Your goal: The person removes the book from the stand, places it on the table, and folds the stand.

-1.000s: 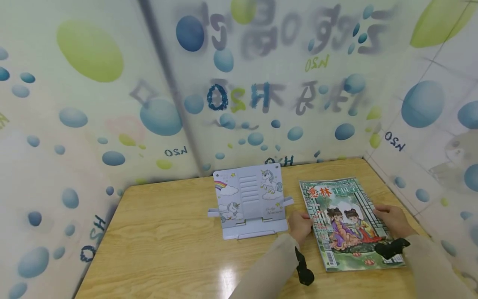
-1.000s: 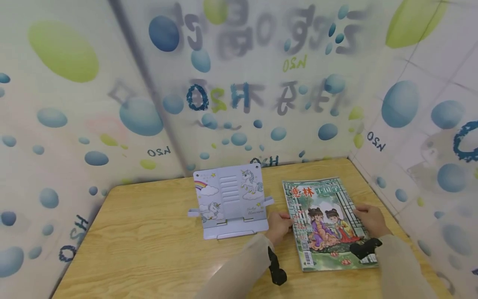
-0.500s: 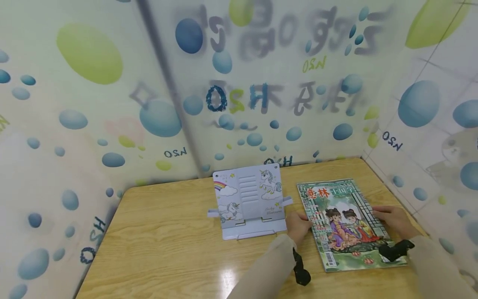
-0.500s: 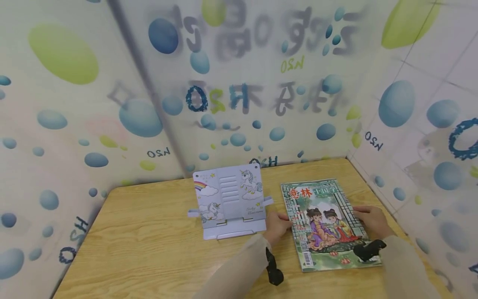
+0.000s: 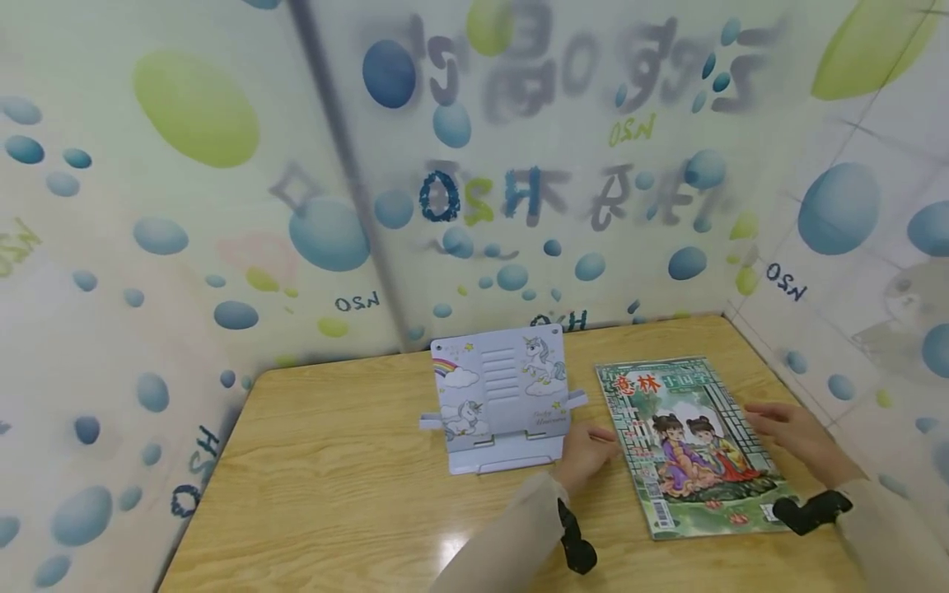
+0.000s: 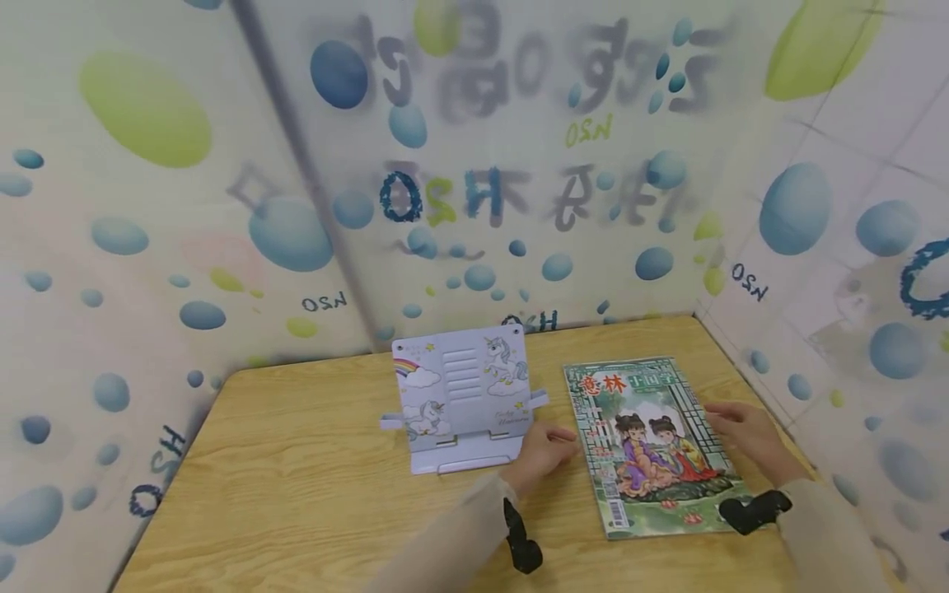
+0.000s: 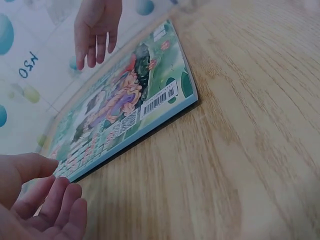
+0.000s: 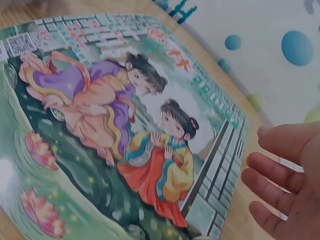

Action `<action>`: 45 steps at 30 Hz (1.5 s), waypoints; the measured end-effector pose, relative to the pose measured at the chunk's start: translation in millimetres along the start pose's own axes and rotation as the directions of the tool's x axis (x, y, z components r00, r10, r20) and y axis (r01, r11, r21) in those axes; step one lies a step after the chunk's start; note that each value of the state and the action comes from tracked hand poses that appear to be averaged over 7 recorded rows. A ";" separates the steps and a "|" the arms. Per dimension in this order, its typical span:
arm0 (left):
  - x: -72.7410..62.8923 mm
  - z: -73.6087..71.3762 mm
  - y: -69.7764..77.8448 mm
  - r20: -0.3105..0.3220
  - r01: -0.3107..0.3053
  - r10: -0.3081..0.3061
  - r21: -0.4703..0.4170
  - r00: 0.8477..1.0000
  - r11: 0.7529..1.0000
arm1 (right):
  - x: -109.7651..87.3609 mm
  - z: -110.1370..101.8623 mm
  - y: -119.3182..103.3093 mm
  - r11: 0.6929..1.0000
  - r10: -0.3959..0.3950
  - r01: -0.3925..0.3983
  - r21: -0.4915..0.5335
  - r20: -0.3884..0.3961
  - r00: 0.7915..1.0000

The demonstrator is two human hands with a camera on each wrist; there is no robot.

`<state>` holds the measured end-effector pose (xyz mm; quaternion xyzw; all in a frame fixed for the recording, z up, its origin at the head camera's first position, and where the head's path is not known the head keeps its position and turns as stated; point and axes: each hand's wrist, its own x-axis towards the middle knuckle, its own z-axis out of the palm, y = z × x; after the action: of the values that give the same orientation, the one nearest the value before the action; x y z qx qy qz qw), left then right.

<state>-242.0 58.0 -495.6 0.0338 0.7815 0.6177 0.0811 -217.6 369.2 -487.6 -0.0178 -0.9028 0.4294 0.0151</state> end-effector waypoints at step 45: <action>-21.9 -162.9 40.2 0.148 -0.071 0.060 0.069 0.987 0.995 | 41.6 90.2 -175.7 0.933 -0.357 0.339 0.123 0.180 0.917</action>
<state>-249.8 -92.3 -418.3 0.1076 0.7943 0.5865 0.1164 -266.4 190.4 -407.7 0.1869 -0.8683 0.4595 0.0013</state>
